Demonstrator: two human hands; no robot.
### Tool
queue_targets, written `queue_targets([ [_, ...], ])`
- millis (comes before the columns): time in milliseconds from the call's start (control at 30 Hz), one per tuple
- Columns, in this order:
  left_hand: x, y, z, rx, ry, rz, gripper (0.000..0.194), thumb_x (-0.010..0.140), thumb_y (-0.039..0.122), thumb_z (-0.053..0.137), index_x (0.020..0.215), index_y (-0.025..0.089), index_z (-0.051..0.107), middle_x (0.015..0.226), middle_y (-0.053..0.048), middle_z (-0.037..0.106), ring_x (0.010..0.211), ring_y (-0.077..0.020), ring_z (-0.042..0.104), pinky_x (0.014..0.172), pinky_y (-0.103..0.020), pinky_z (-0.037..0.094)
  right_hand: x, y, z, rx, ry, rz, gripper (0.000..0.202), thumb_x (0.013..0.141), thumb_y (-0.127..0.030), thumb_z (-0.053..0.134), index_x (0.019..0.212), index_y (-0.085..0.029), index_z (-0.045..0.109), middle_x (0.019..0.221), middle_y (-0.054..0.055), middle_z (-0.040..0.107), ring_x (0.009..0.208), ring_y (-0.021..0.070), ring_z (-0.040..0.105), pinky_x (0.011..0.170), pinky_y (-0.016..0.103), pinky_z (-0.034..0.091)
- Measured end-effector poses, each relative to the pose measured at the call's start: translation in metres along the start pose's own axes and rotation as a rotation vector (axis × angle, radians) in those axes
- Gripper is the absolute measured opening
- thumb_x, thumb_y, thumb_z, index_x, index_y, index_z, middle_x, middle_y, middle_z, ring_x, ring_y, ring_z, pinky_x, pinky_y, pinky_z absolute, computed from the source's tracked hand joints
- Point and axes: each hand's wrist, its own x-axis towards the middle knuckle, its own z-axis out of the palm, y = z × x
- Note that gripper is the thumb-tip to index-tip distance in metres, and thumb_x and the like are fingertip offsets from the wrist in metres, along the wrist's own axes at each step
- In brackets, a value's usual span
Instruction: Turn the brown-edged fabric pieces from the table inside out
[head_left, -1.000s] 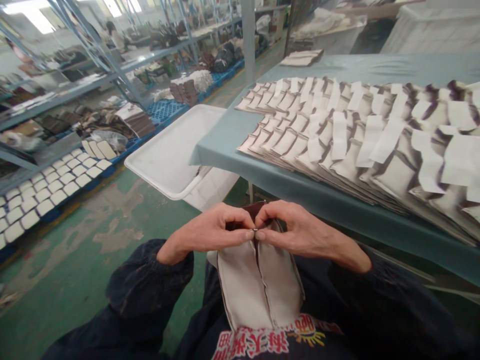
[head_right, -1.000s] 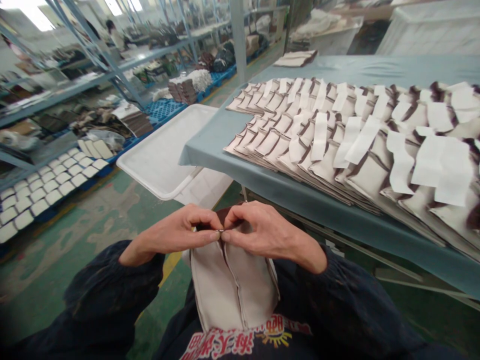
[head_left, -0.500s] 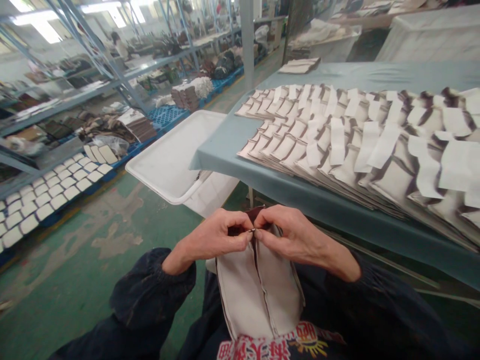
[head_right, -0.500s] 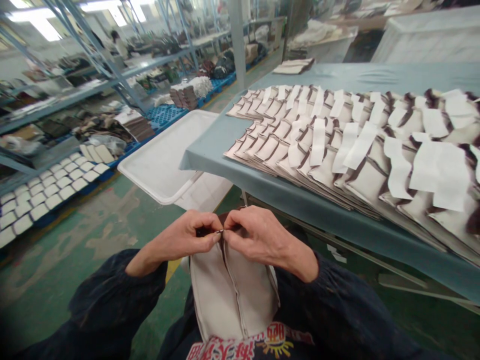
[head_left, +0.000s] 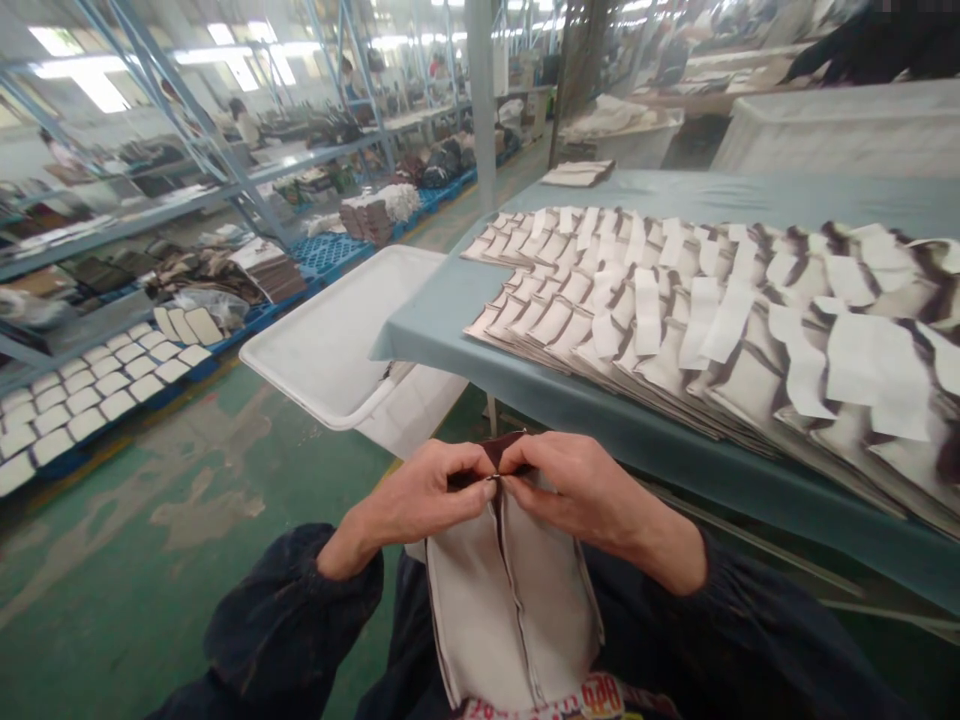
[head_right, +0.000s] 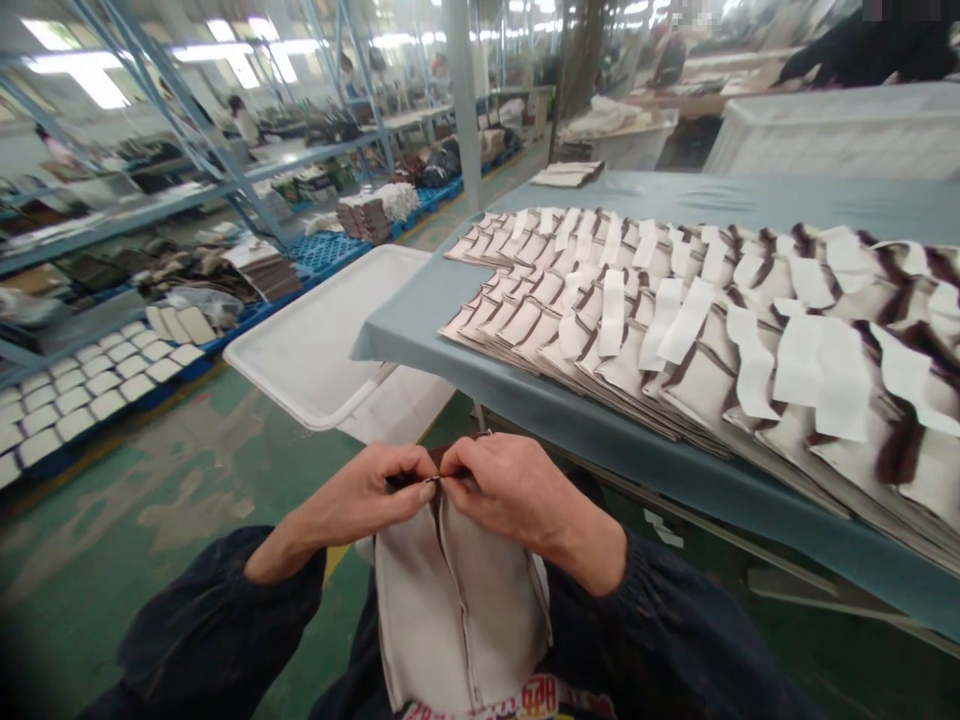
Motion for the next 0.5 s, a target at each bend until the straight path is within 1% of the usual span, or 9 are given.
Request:
queue_targets([
  [133,0.003,0.001,0.004,0.000,0.013,-0.018,0.014,0.086,0.025,0.056,0.076,0.015,0.060,0.066,0.005,0.051,0.062,-0.0100,0.044,0.058,-0.022,0.034,-0.003,0.002,0.004,-0.117,0.089,-0.080,0.013,0.090,-0.011,0.056,0.088,-0.021,0.064,0.078,0.003,0.077,0.067,0.0173,0.069,0.066,0.028,0.049],
  [233,0.005,0.001,0.007,0.013,0.020,-0.053,0.014,0.085,0.023,0.054,0.074,0.016,0.058,0.066,0.005,0.049,0.062,-0.0104,0.042,0.057,-0.023,0.032,-0.003,0.002,0.009,-0.199,0.126,-0.092,0.014,0.089,-0.011,0.054,0.083,-0.021,0.062,0.071,0.003,0.074,0.062,0.0178,0.068,0.061,0.029,0.047],
  [400,0.009,0.004,0.013,0.054,0.050,-0.071,0.012,0.079,0.020,0.052,0.068,0.017,0.052,0.064,0.006,0.044,0.061,-0.0103,0.038,0.056,-0.023,0.028,-0.002,0.003,0.015,-0.267,0.099,-0.065,0.013,0.089,-0.011,0.053,0.084,-0.021,0.060,0.071,0.003,0.073,0.064,0.0189,0.070,0.059,0.029,0.045],
  [500,0.011,0.003,0.020,0.069,0.077,-0.080,0.014,0.077,0.020,0.052,0.065,0.019,0.046,0.062,0.006,0.041,0.061,-0.0106,0.037,0.056,-0.023,0.028,-0.005,0.005,0.017,-0.274,0.049,-0.066,0.013,0.089,-0.010,0.053,0.085,-0.020,0.059,0.072,0.003,0.073,0.063,0.0201,0.071,0.056,0.029,0.044],
])
